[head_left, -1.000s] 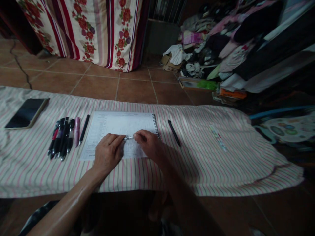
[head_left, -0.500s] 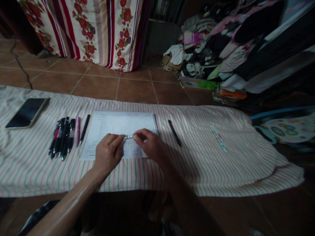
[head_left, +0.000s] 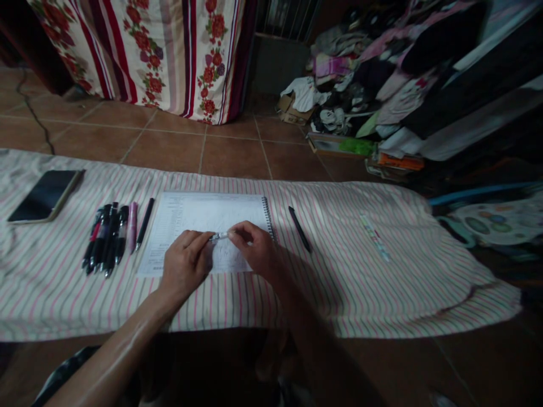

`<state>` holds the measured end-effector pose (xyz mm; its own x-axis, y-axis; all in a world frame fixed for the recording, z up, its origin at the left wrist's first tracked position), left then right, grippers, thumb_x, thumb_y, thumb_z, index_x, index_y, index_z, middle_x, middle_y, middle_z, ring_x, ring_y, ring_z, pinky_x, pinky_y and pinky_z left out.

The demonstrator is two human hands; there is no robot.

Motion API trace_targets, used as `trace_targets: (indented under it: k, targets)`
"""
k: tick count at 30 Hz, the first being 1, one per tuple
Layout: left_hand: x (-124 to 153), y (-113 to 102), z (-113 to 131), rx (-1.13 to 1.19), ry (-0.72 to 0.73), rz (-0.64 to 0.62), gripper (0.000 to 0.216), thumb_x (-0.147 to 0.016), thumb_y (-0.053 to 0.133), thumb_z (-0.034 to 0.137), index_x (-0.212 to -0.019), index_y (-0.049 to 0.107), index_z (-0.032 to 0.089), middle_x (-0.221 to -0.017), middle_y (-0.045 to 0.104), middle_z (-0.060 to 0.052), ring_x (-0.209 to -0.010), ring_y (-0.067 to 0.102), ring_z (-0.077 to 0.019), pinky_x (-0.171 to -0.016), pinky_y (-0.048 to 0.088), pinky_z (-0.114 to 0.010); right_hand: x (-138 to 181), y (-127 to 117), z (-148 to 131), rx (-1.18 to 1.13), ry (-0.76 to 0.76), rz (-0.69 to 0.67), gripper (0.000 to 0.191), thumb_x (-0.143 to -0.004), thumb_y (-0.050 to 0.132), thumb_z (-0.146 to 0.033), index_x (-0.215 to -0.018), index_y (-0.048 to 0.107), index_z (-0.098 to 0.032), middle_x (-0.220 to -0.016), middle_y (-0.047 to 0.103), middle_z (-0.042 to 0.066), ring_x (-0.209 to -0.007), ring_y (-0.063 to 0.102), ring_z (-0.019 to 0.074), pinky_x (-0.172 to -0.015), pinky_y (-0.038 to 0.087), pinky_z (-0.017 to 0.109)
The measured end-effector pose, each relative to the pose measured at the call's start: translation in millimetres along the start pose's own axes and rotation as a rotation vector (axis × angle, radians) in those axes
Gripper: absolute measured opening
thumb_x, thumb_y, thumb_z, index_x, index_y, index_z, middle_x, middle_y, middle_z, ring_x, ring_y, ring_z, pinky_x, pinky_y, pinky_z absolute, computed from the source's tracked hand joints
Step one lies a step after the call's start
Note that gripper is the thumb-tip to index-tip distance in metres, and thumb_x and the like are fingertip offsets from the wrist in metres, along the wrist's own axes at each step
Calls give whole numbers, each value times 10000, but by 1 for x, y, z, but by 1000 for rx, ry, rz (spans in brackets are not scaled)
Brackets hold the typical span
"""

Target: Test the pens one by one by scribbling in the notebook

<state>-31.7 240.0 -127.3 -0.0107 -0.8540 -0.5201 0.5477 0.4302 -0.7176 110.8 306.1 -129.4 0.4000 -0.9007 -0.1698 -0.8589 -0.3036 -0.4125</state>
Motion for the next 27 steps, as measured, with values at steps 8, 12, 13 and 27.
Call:
trace_targets:
  k: [8,12,13,27]
  targets:
    - [2,8,-6,422,-266,-208,269,-896,403,343,-947,608,178,-707,605,-20,-648,578,-153,-609,464,-289,-2,9,-2,-262,33,31,165,-762,591,-277,-895,663,-209,-764,649,-9,-712,609,114,-677,482,230]
    - [8,19,-10,797,-506,-296,279,-883,444,401,-937,582,164,-611,554,14,-506,496,-107,-486,390,-241,-3,8,-3,-323,58,43,206,-748,601,-306,-914,679,-212,-736,632,-10,-669,580,108,-631,468,223]
    - [10,21,-11,869,-544,-296,284,-875,461,411,-945,577,162,-601,552,17,-500,490,-103,-481,378,-235,-3,8,-4,-337,67,43,215,-749,597,-316,-915,682,-210,-716,626,-11,-645,566,105,-607,461,220]
    - [9,20,-12,890,-583,-204,236,-830,540,379,-832,639,165,-564,547,23,-477,487,-92,-460,372,-225,-7,8,-4,-373,151,66,212,-748,604,-354,-845,717,-203,-651,613,-9,-616,527,105,-595,439,224]
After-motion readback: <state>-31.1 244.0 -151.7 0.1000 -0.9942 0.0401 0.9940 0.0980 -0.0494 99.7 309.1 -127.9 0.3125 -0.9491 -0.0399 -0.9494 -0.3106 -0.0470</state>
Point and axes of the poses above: each hand's wrist, its own x-axis away from the middle knuckle, its own y-axis out of the palm, z = x × y, the point moved 5 cm from there along -x, towards the middle knuckle
